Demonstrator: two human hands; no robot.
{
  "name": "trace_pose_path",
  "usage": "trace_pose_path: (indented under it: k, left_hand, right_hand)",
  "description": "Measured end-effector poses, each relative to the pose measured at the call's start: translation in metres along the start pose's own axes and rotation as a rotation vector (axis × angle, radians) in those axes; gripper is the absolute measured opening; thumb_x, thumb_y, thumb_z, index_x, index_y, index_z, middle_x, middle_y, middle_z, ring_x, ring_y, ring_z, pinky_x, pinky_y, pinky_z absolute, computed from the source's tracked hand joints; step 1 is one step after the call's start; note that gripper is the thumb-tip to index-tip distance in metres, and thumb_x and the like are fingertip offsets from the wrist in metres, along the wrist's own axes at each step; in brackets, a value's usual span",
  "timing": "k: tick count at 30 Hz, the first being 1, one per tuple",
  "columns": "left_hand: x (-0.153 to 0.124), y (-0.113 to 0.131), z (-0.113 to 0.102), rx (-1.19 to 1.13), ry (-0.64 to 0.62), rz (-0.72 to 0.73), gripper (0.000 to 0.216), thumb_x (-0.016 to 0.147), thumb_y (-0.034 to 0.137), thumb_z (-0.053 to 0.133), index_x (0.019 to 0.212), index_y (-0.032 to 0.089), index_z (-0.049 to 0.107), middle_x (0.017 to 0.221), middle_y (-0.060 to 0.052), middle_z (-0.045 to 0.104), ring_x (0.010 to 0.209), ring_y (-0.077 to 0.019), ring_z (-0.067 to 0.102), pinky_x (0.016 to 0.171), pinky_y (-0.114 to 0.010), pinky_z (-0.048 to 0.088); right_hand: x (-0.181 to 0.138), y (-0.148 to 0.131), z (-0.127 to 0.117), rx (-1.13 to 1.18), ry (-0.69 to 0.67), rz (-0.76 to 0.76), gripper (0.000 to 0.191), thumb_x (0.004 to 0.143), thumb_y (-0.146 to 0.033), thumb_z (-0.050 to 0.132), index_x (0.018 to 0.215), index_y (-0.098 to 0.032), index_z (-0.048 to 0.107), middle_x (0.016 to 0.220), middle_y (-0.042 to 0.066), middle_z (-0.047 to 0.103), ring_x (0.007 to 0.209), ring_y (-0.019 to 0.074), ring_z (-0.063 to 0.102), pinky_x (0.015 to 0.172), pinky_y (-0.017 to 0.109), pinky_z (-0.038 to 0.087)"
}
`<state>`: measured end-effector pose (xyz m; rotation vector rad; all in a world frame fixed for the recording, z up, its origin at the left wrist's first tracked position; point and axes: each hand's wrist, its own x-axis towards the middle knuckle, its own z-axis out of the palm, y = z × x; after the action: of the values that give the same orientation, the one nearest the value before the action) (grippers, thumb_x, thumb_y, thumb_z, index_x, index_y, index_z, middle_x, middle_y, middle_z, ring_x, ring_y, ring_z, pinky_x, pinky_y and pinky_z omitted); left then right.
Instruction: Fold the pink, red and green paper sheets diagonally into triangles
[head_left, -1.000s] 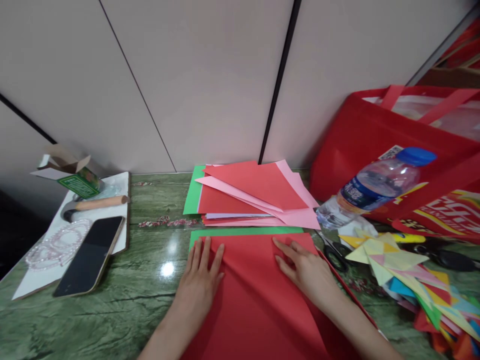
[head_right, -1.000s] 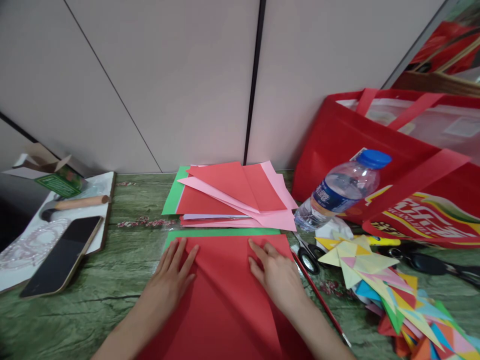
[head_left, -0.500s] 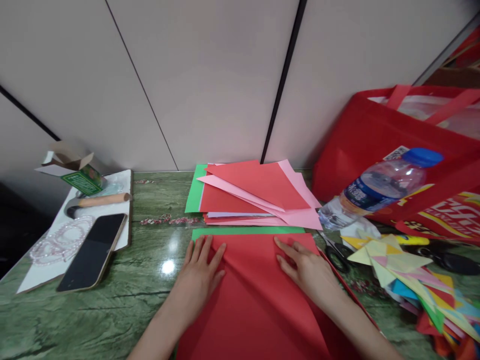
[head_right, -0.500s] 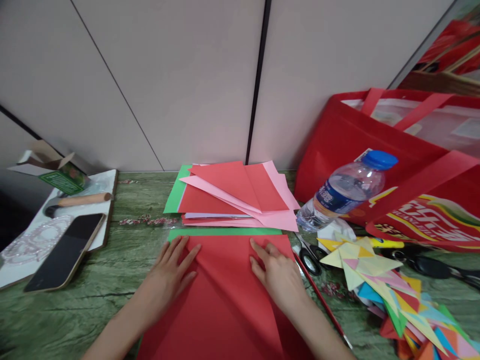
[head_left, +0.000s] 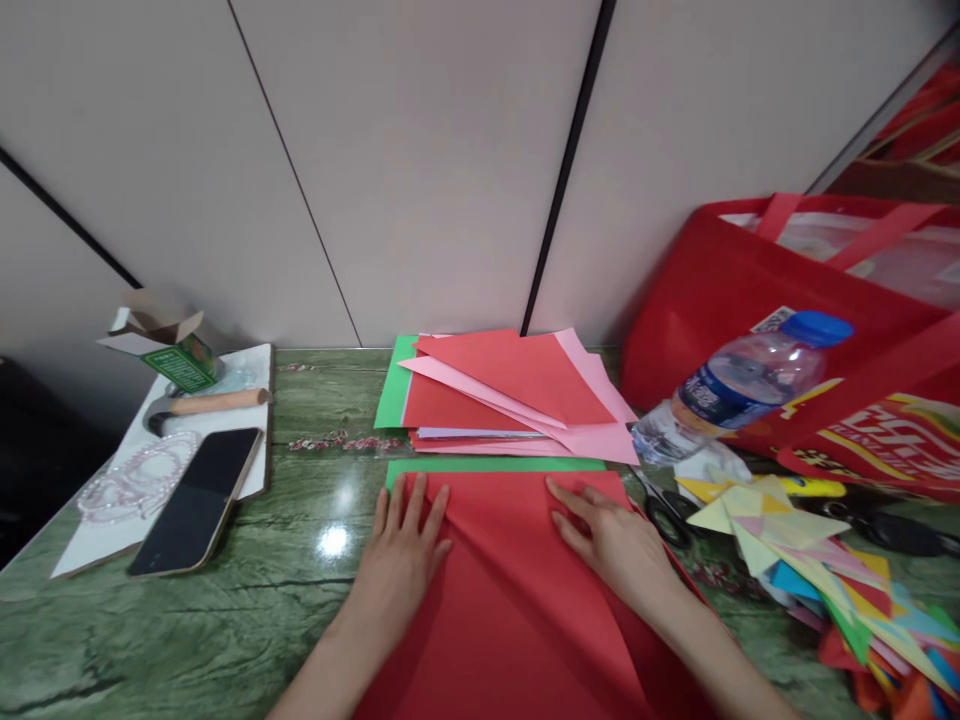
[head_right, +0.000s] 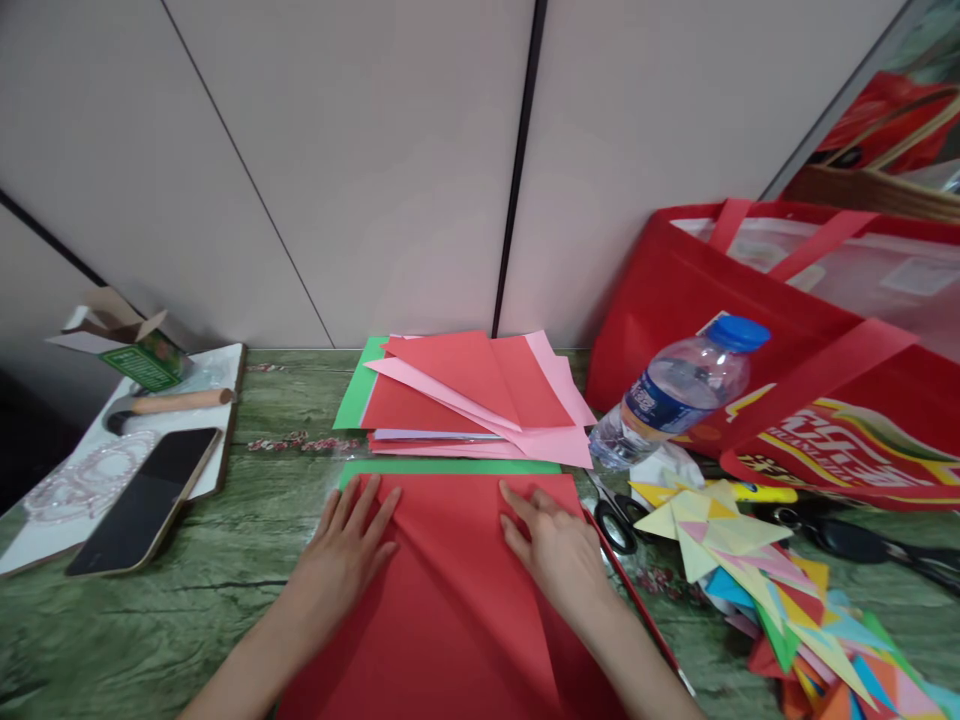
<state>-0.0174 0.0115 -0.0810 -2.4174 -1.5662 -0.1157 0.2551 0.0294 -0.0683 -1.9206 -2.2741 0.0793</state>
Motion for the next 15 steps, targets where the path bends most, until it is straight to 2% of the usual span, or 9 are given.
trace_pose_path:
  k: [7, 11, 15]
  left_hand:
    - [0.006, -0.005, -0.012, -0.052, -0.034, 0.031, 0.050, 0.087, 0.038, 0.051, 0.134, 0.021, 0.045, 0.138, -0.016, 0.047, 0.130, -0.0343, 0.037, 0.100, -0.049, 0.040]
    - [0.010, -0.006, -0.018, -0.032, -0.102, 0.001, 0.049, 0.086, 0.037, 0.054, 0.132, 0.022, 0.048, 0.135, -0.015, 0.051, 0.125, -0.0361, 0.044, 0.098, -0.055, 0.040]
    - [0.006, -0.003, -0.012, -0.040, -0.071, -0.019, 0.049, 0.088, 0.035, 0.051, 0.134, 0.023, 0.045, 0.138, -0.014, 0.047, 0.130, -0.0354, 0.038, 0.101, -0.059, 0.034]
  right_hand:
    - [0.000, 0.000, -0.001, 0.003, -0.015, -0.006, 0.039, 0.088, -0.032, 0.044, 0.124, -0.028, 0.059, 0.108, 0.009, 0.069, 0.083, 0.0225, 0.069, 0.063, 0.031, 0.053]
    - [0.001, 0.001, -0.001, 0.025, -0.012, -0.014, 0.039, 0.088, -0.030, 0.043, 0.124, -0.027, 0.059, 0.108, 0.010, 0.068, 0.085, 0.0223, 0.069, 0.066, 0.031, 0.052]
    - [0.002, 0.001, -0.002, 0.046, -0.044, 0.001, 0.039, 0.088, -0.034, 0.045, 0.123, -0.027, 0.060, 0.107, 0.010, 0.068, 0.085, 0.0230, 0.069, 0.067, 0.031, 0.052]
